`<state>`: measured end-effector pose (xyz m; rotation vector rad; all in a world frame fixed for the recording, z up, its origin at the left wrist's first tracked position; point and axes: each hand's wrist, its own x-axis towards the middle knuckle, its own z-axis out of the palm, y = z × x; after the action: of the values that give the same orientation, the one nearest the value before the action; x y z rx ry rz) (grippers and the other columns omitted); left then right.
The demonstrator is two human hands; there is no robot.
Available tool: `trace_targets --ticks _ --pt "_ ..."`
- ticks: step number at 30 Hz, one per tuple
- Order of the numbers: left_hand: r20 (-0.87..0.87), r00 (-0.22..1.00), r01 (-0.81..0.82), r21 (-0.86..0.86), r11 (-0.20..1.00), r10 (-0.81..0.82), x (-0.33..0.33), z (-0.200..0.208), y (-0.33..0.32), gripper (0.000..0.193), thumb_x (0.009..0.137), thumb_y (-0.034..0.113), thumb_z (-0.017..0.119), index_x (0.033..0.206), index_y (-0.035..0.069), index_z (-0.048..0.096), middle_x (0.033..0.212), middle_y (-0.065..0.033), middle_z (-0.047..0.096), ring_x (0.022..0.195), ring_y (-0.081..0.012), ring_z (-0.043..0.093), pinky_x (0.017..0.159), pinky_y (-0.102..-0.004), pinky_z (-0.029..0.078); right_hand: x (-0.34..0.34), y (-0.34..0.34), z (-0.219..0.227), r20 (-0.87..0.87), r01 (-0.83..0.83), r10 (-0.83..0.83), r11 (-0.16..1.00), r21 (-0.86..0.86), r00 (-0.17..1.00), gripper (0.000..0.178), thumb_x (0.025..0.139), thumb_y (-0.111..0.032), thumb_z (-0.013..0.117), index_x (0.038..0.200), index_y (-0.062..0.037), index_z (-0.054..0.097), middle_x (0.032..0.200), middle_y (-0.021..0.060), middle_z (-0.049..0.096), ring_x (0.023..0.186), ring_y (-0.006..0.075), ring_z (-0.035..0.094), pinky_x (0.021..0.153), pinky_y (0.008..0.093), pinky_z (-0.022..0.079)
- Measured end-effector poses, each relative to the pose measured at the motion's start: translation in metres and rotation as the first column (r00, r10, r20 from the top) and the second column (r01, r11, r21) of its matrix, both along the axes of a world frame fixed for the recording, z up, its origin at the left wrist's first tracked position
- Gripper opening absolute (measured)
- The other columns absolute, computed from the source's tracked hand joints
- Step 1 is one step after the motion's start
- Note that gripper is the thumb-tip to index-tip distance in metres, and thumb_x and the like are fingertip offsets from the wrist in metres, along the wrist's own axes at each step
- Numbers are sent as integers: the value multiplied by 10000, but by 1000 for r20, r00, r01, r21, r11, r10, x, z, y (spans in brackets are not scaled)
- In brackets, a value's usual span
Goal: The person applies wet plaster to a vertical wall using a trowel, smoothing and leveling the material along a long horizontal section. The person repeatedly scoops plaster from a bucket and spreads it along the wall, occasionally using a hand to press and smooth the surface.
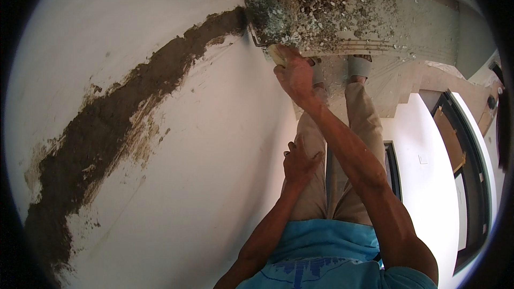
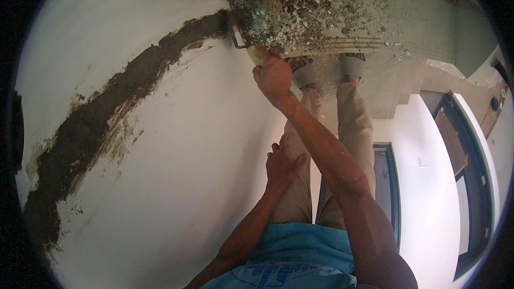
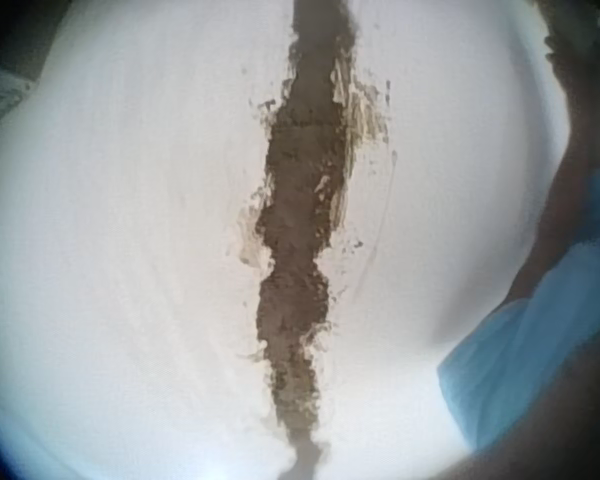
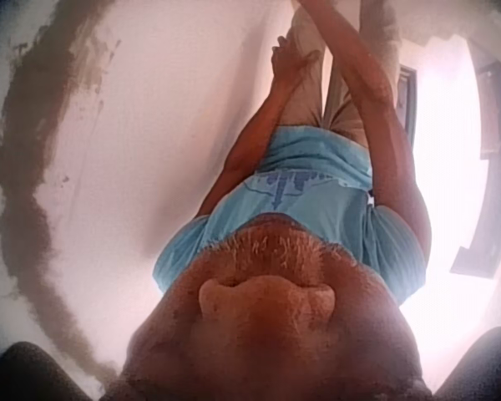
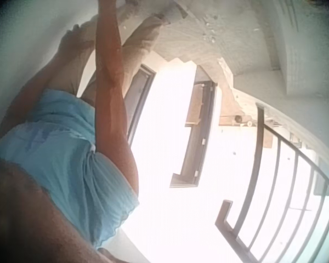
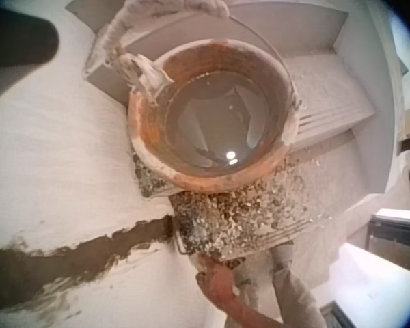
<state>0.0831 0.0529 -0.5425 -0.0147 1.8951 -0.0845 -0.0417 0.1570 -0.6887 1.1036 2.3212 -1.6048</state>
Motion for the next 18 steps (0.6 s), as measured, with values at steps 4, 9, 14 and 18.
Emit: trace_targets --ticks 4,9,14,18 --pt "29 1000 2 -29 1000 -2 -3 1 4 956 791 544 750 1520 65 357 1226 -229 566 1028 -435 636 860 -501 555 -1 -7 -7 -40 18 -17 1000 26 999 575 730 -57 681 1297 -106 600 1143 198 632 937 408 668 786 469 561" --pt "11 1000 10 -5 1000 -10 -3 0 2 930 791 508 760 1496 41 372 1222 -227 556 1004 -435 639 823 -493 576 -6 -7 7 -52 -38 42 997 72 998 615 726 -43 698 1325 -107 577 1129 195 618 928 410 672 787 475 567" --pt "-24 998 56 22 998 -55 0 2 3 907 794 485 765 1484 37 383 1208 -224 552 975 -436 644 791 -487 587 -5 -20 -7 -63 12 -20 991 -134 998 649 717 -39 702 1352 -106 587 1147 201 608 929 418 670 808 478 564" --pt "-46 998 47 14 999 -46 -1 0 3 900 789 484 771 1477 40 395 1188 -221 554 958 -433 647 784 -485 587 0 3 26 -49 -109 107 993 -49 993 658 710 -34 697 1358 -81 593 1165 219 617 952 420 672 824 479 561"
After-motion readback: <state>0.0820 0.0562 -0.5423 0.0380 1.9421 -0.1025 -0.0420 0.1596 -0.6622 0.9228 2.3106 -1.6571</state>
